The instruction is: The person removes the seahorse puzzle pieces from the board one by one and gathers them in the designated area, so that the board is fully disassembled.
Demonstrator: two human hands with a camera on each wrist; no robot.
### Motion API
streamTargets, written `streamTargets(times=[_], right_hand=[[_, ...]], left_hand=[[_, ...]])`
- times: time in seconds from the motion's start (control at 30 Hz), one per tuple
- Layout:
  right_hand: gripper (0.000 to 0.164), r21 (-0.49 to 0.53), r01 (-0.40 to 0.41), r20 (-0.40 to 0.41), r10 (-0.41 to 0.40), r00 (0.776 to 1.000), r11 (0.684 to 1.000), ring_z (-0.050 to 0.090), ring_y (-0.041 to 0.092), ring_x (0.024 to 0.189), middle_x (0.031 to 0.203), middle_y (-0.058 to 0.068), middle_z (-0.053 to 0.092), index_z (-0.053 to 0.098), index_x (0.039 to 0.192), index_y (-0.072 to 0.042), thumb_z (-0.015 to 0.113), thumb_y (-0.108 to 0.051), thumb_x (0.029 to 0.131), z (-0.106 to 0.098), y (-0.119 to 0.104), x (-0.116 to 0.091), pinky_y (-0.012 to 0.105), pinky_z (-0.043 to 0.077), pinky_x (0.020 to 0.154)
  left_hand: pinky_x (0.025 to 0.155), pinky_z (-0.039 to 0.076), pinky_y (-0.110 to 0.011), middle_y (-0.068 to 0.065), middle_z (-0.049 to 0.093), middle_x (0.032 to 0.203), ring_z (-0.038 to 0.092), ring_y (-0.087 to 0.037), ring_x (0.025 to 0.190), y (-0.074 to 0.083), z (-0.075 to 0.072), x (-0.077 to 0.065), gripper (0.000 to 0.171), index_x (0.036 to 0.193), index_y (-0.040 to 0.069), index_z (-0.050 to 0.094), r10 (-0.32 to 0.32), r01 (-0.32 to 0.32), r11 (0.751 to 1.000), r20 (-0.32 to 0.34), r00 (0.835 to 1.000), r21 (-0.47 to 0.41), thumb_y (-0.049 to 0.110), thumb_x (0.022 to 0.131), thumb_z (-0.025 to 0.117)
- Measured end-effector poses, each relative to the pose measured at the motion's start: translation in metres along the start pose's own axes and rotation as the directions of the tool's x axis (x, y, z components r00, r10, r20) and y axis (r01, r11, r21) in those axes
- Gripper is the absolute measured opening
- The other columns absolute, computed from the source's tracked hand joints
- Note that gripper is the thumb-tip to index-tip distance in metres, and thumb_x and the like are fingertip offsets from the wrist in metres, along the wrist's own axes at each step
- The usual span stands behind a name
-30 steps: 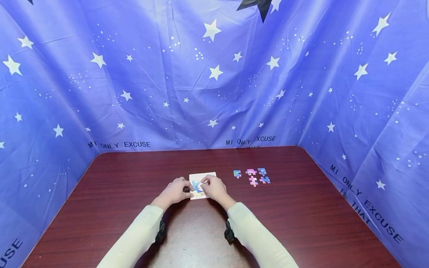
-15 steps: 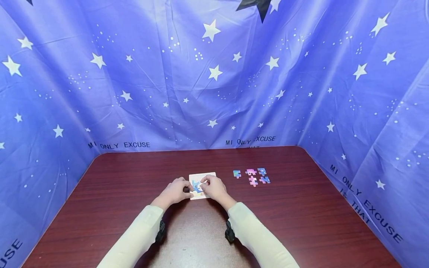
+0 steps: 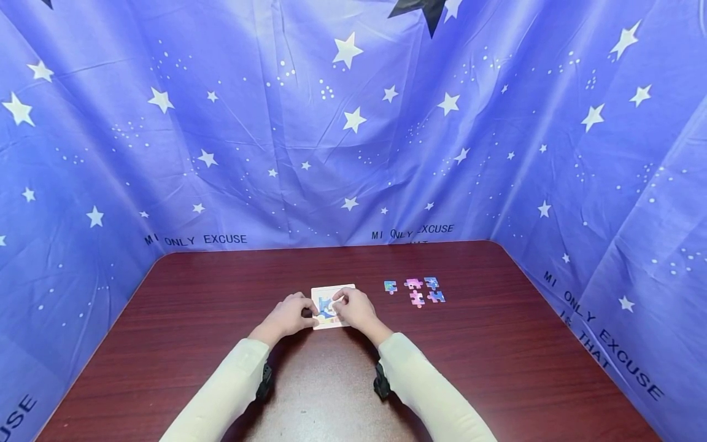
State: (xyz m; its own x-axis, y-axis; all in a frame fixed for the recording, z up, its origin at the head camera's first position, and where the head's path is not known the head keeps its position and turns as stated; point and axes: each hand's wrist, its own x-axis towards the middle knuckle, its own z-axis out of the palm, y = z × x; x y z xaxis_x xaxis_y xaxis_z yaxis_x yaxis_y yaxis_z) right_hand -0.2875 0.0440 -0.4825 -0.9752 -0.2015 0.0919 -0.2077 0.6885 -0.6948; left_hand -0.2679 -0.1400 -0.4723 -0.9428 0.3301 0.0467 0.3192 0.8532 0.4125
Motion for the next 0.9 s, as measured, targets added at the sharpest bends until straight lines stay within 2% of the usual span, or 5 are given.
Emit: streamTargets(times=[0.67, 0.9], right_hand=[[0.010, -0.049, 0.045, -0.032, -0.047, 0.998, 0.998, 0.043, 0.008, 0.057, 0.068, -0.002, 0.053, 0.067, 0.091, -0.013, 0.065, -0.015, 0.081, -0.016, 0.007, -0.001, 0.023, 0.034, 0.051], [0.009, -0.046, 0.025, -0.012, -0.025, 1.000, 0.999, 0.043, 0.010, 0.058, 0.069, -0.001, 0.052, 0.067, 0.092, -0.012, 0.065, -0.016, 0.084, -0.023, 0.009, -0.003, 0.023, 0.033, 0.052]], left_hand=[[0.086, 0.042, -0.051, 0.002, 0.057, 0.092, 0.055, -0.023, 0.097, 0.000, 0.000, -0.001, 0.010, 0.082, 0.024, 0.067, -0.008, 0.008, 1.000, 0.006, 1.000, -0.010, 0.028, 0.078, 0.075], [0.087, 0.042, -0.052, 0.001, 0.057, 0.093, 0.055, -0.024, 0.099, 0.000, -0.001, -0.001, 0.010, 0.084, 0.023, 0.068, -0.006, 0.006, 1.000, 0.008, 1.000, -0.018, 0.028, 0.078, 0.075]])
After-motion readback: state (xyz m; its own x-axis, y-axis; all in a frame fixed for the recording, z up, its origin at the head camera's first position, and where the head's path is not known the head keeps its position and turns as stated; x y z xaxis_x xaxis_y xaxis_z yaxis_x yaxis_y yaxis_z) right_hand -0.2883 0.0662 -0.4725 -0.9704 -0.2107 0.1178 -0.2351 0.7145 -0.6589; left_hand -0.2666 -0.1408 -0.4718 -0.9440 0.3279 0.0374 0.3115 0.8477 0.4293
